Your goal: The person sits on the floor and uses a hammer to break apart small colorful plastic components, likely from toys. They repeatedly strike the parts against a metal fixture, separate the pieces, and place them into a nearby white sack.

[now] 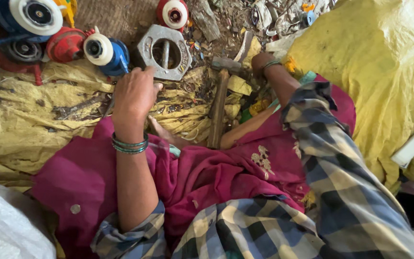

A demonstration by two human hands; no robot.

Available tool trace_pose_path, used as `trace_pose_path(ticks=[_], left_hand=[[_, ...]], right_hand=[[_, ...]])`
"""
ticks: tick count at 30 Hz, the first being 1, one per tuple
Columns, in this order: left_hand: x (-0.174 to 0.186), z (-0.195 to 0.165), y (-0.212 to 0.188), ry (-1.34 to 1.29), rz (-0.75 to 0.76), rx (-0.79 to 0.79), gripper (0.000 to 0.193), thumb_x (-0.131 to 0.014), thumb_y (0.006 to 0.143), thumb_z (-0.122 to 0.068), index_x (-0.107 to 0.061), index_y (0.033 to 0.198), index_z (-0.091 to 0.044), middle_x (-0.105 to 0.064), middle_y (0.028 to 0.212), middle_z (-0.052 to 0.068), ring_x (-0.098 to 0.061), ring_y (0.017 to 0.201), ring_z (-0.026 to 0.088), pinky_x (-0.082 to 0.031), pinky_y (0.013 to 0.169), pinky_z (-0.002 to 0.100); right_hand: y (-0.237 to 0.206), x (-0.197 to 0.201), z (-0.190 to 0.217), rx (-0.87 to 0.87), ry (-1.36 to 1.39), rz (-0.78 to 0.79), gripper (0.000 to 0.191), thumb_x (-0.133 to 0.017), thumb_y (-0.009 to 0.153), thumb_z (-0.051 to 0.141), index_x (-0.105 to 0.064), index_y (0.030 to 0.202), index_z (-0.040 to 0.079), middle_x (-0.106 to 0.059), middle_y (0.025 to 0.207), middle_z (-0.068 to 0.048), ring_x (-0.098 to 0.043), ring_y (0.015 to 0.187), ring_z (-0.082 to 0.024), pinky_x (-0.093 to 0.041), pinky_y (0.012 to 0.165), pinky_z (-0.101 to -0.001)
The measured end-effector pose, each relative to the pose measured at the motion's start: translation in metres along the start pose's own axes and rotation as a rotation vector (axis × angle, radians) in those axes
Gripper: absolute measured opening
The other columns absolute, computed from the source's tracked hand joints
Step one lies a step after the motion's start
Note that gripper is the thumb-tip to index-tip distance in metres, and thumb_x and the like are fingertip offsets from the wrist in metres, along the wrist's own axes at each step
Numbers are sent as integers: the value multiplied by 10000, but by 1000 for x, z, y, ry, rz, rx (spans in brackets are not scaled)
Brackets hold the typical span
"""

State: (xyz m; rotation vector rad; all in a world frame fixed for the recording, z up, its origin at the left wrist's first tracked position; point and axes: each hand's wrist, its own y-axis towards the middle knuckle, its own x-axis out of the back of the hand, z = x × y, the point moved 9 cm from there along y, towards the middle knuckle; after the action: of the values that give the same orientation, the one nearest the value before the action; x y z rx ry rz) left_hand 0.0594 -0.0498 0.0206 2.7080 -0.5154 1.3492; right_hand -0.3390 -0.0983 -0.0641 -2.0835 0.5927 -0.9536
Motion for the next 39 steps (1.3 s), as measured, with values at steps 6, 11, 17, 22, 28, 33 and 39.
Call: trace_pose_path(ticks=[6,11,17,22,28,33,39], left_hand=[[2,-4,1,-18,-29,-31,283,-759,921,-236,-671,1080,-19,-683,992,247,-672,956,432,-522,800,533],[2,-2,-1,-18,-41,-27,259,-745,921,-226,-670,1070,-28,-685,971,242,-664,943,437,-512,786,542],[-2,-1,2,-14,-50,-39,254,-742,933,-230,-672,1066,-26,-688,974,246,-668,951,431,-516,802,535],[-4,0,3,-10,-35,-28,265,-743,934,-231,-670,1070,-16,-687,975,247,-676,951,425,-522,802,528],[0,-2,1,0,-16,-19,253,-735,940,-218,-669,1077,-16,-689,977,241,-679,956,419,-525,806,526],[4,-2,-1,4,-17,-11,270,-737,922,-228,-670,1099,-36,-687,985,237,-673,946,429,-524,790,533],[4,-24,13,-177,-92,-100,270,-704,950,-194,-684,1198,-88,-716,1121,191,-687,1027,390,-548,866,499]], right_hand=[[-6,-5,8,88,120,111,357,-704,788,369,-818,805,32,-802,848,-157,-781,754,-313,-617,734,-443],[-10,-2,23,91,283,96,416,-767,738,392,-788,859,-6,-781,887,-172,-732,744,-312,-594,725,-452],[-21,1,25,28,352,131,466,-766,764,423,-788,869,-30,-786,877,-174,-747,738,-312,-599,705,-441],[-30,11,37,142,258,124,398,-702,818,387,-806,827,4,-774,827,-152,-735,712,-308,-579,678,-443],[-24,0,26,-56,385,163,373,-744,821,358,-783,824,-13,-769,811,-157,-766,740,-313,-614,692,-438],[-21,29,10,-45,212,-56,285,-813,776,333,-825,847,57,-781,856,-149,-755,794,-291,-588,726,-415],[-72,110,-20,138,1010,-433,264,-783,891,243,-774,1016,10,-786,897,-128,-776,798,-218,-597,692,-333]])
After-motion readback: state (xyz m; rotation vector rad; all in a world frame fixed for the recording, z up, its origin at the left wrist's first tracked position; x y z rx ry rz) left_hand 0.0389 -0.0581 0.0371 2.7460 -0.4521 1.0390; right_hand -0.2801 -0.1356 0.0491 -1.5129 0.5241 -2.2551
